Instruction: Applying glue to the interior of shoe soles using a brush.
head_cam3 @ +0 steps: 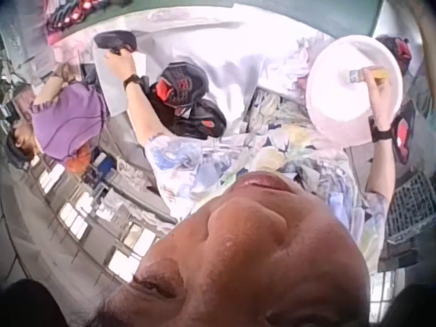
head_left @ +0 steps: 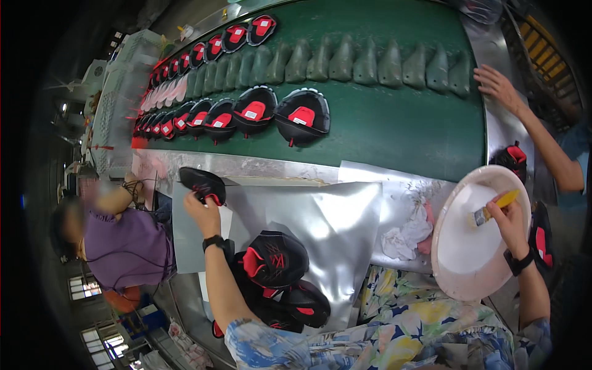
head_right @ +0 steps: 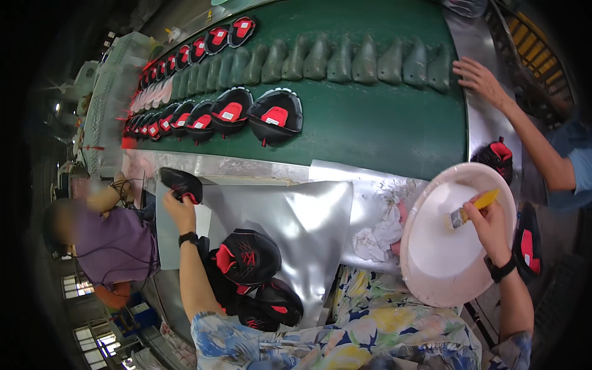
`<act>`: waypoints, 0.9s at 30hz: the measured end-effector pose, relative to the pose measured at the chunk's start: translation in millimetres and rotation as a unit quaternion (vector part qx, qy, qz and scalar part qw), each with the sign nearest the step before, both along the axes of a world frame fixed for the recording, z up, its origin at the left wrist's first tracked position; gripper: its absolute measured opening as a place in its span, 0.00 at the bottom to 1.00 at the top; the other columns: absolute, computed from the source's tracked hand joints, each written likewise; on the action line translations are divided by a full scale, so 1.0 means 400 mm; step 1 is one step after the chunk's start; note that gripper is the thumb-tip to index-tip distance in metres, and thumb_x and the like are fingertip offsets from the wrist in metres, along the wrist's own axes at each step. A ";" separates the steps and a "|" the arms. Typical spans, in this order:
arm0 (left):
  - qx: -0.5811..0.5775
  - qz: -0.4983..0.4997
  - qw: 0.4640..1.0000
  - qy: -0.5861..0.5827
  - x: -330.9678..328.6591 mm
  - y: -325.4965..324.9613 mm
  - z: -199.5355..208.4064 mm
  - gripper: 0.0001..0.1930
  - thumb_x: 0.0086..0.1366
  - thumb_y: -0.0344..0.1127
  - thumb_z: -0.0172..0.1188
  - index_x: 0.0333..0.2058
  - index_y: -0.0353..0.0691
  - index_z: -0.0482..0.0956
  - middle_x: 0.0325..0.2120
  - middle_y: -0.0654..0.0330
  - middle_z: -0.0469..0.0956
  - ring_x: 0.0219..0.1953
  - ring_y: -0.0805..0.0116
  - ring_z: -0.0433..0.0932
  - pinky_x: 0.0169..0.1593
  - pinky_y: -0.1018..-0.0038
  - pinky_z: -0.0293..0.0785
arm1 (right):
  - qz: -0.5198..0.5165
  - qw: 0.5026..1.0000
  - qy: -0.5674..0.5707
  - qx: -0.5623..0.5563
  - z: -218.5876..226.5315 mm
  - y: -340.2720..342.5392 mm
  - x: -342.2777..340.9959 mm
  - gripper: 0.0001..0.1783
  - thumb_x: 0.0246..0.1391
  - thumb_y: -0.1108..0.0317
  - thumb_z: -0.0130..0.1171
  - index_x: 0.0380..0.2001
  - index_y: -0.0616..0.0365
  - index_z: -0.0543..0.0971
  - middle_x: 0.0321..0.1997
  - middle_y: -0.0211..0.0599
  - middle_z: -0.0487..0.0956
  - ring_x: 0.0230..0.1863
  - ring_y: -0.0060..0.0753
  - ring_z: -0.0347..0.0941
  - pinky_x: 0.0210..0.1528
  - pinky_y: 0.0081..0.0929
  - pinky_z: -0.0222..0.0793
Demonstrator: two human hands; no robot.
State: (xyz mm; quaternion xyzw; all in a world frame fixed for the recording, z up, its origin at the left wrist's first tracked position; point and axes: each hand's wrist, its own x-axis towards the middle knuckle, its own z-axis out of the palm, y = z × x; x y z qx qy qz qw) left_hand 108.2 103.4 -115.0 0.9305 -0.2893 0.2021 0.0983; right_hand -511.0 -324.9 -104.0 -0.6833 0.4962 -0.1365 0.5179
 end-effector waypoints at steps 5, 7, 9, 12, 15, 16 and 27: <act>-0.300 -0.145 0.938 0.092 -0.285 -0.247 0.174 0.25 0.64 0.30 0.58 0.58 0.31 0.66 0.52 0.52 0.71 0.56 0.61 0.71 0.61 0.67 0.66 | 0.140 0.988 0.013 -0.066 -0.029 0.083 0.069 0.10 0.55 0.68 0.67 0.35 0.62 0.78 0.30 0.38 0.80 0.30 0.31 0.78 0.35 0.30 0.73; -0.257 -0.176 0.942 0.122 -0.308 -0.212 0.175 0.27 0.66 0.30 0.59 0.62 0.34 0.65 0.55 0.52 0.72 0.55 0.62 0.74 0.61 0.66 0.68 | 0.281 0.951 -0.019 -0.131 -0.009 0.116 0.063 0.10 0.53 0.67 0.68 0.34 0.61 0.78 0.30 0.41 0.80 0.31 0.38 0.78 0.37 0.35 0.73; -0.489 -0.039 0.655 0.575 -0.323 -0.238 0.132 0.27 0.67 0.32 0.60 0.64 0.36 0.65 0.57 0.53 0.73 0.56 0.62 0.75 0.60 0.64 0.72 | 0.400 0.894 -0.035 -0.200 -0.010 0.105 0.015 0.11 0.50 0.66 0.69 0.32 0.59 0.78 0.30 0.43 0.80 0.32 0.46 0.78 0.39 0.39 0.73; -0.350 -0.165 0.623 0.679 -0.465 -0.301 0.147 0.28 0.74 0.50 0.51 0.65 0.42 0.64 0.58 0.56 0.74 0.58 0.58 0.76 0.61 0.58 0.74 | 0.411 0.875 0.044 -0.251 -0.043 0.050 -0.030 0.11 0.48 0.66 0.69 0.30 0.58 0.78 0.30 0.43 0.80 0.34 0.51 0.77 0.42 0.43 0.72; -0.250 -0.199 0.569 0.758 -0.558 -0.422 0.140 0.31 0.72 0.54 0.53 0.65 0.40 0.64 0.58 0.54 0.74 0.58 0.57 0.76 0.62 0.57 0.73 | 0.272 0.935 -0.016 -0.225 0.089 0.003 -0.085 0.08 0.52 0.68 0.67 0.29 0.59 0.77 0.31 0.41 0.80 0.36 0.45 0.77 0.42 0.36 0.71; -0.217 -0.234 0.573 0.755 -0.596 -0.466 0.147 0.32 0.71 0.54 0.53 0.65 0.40 0.64 0.59 0.54 0.74 0.59 0.57 0.75 0.62 0.57 0.73 | 0.242 0.935 -0.078 -0.249 0.116 -0.006 -0.091 0.09 0.53 0.68 0.67 0.31 0.59 0.78 0.32 0.40 0.80 0.36 0.43 0.77 0.42 0.34 0.70; -0.120 -0.496 0.722 0.467 -0.893 -0.634 0.080 0.33 0.70 0.53 0.56 0.67 0.42 0.63 0.64 0.53 0.67 0.63 0.54 0.70 0.65 0.57 0.67 | -0.003 0.926 -0.218 -0.307 0.205 0.064 -0.095 0.18 0.54 0.60 0.68 0.32 0.65 0.74 0.24 0.46 0.79 0.25 0.46 0.77 0.30 0.35 0.70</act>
